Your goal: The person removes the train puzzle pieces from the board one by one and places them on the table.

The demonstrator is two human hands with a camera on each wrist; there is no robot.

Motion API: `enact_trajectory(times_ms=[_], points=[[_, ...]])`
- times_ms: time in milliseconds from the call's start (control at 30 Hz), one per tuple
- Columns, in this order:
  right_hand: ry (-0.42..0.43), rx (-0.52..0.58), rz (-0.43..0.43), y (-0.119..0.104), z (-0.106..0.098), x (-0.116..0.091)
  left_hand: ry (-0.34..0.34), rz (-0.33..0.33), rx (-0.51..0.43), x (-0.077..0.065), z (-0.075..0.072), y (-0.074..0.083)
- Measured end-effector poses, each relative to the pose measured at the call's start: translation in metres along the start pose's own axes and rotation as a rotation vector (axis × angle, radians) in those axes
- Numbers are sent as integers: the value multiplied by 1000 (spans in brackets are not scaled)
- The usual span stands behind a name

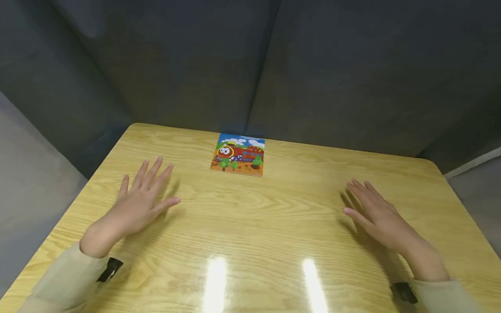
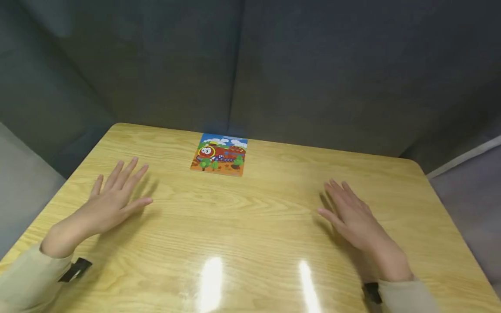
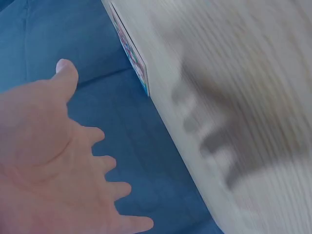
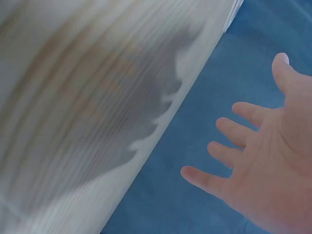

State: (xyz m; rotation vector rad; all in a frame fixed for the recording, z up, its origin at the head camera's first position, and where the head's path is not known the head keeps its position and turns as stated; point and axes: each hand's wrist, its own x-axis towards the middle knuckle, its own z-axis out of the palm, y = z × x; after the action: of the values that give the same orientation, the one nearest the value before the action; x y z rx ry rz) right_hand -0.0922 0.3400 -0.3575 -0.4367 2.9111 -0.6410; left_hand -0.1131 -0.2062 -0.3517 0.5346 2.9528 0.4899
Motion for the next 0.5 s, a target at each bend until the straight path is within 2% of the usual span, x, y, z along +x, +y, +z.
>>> enact_trajectory(times_ms=[233,500], points=[[-32,-68,-61,-30,11,29,-72,33,-23,16,0,13],[-74,-94,-138,-52,25,61,-147,70,-70,39,10,28]])
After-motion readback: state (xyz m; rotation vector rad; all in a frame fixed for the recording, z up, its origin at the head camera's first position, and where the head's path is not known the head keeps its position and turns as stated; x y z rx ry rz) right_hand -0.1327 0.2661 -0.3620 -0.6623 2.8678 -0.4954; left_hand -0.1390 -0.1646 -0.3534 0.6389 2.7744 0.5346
